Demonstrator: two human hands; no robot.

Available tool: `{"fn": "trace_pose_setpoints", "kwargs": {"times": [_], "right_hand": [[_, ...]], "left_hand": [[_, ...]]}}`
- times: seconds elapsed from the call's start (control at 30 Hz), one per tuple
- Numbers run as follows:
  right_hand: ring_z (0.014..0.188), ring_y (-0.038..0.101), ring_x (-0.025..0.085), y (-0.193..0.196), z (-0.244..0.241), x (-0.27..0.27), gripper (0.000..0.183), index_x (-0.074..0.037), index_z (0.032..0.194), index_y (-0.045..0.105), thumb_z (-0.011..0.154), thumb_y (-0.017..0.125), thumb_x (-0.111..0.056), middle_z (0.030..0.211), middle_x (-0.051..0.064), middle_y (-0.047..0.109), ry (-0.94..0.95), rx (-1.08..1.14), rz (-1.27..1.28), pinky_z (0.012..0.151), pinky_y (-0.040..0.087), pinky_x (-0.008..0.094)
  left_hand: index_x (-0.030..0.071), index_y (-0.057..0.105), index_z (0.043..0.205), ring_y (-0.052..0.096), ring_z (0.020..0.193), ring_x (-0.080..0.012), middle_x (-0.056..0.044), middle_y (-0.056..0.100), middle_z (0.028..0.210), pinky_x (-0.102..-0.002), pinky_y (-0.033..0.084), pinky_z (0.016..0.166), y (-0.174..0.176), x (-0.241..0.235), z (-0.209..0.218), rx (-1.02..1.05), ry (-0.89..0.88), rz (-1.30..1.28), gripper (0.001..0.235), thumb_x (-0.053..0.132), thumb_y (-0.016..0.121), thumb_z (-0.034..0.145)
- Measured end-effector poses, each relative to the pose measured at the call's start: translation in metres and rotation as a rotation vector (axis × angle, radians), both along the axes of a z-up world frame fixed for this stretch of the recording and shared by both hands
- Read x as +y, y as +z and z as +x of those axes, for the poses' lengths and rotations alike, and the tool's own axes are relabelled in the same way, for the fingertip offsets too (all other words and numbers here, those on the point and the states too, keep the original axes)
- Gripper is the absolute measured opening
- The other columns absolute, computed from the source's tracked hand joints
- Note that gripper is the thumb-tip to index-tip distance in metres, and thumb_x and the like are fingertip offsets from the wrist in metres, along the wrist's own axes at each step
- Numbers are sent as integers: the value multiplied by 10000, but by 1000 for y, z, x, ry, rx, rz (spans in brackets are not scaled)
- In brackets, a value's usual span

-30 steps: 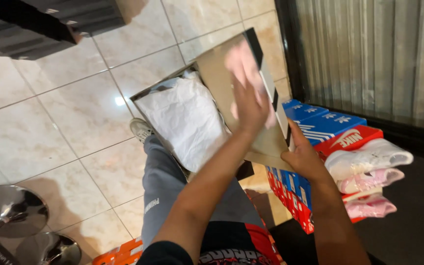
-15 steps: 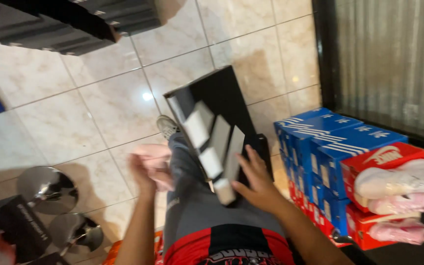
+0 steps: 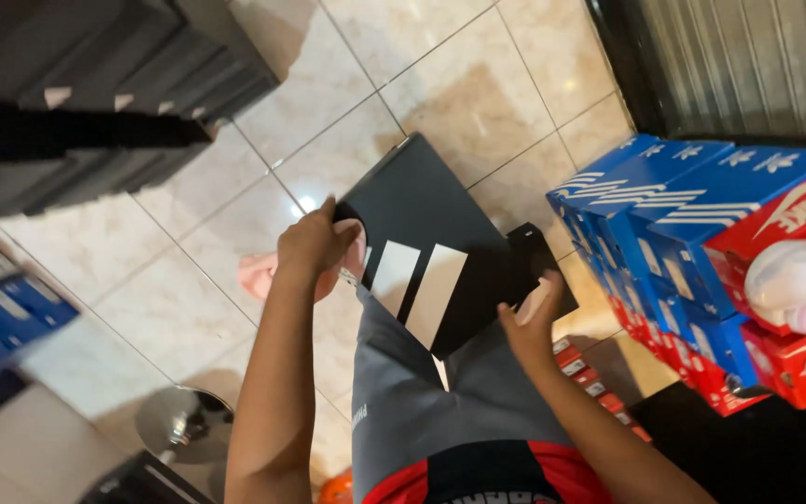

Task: Cleaning and organizing shoe boxes using a cloth in a storage area.

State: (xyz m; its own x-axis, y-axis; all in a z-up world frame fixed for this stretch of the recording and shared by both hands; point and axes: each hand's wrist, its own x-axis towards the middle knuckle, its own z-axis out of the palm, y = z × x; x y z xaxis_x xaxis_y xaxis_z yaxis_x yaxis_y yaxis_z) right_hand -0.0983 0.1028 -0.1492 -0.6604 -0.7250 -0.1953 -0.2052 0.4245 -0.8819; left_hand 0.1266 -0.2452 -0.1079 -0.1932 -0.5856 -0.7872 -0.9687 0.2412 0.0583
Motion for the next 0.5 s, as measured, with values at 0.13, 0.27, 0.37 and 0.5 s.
{"fn": "trace_pose_setpoints", "kwargs": {"times": [0.13, 0.27, 0.37, 0.5], "right_hand": [[1389, 323, 286, 29, 9, -24, 822, -251, 1588, 221, 935, 719, -295, 1500, 55, 281, -499, -954, 265, 1158, 260, 646], [1528, 254, 370, 17, 39, -44, 859, -260, 1613, 286, 897, 751, -361, 1652, 119, 297, -540, -1107, 339, 1187, 152, 664], [1531, 250, 352, 30, 68, -37, 939, -171, 1608, 320, 854, 821, -422, 1661, 125, 302, -702, -1052, 360, 1232, 100, 627], [1501, 311, 306, -20, 86, 18, 815, -137, 1573, 416, 881, 801, -327, 1623, 140, 362, -717, -1035, 169, 1257, 167, 547]], "left_hand": [[338, 606, 1421, 674, 1203, -348, -44, 698, 1318, -480, 536, 981, 8, -37, -13, -110, -112, 100, 702, 691, 607, 814], [193, 452, 1538, 535, 1361, -429, -185, 596, 1449, -528, 423, 1144, 38, -66, -34, 3, -174, 466, 835, 613, 615, 835], [-7, 444, 1436, 627, 982, -422, -304, 654, 1189, -501, 512, 825, 35, -62, -13, 81, -145, 703, 666, 424, 494, 931], [-101, 552, 1343, 732, 597, -324, -270, 732, 870, -391, 570, 449, 54, -67, 10, 301, 102, 822, 529, 259, 597, 958]]}}
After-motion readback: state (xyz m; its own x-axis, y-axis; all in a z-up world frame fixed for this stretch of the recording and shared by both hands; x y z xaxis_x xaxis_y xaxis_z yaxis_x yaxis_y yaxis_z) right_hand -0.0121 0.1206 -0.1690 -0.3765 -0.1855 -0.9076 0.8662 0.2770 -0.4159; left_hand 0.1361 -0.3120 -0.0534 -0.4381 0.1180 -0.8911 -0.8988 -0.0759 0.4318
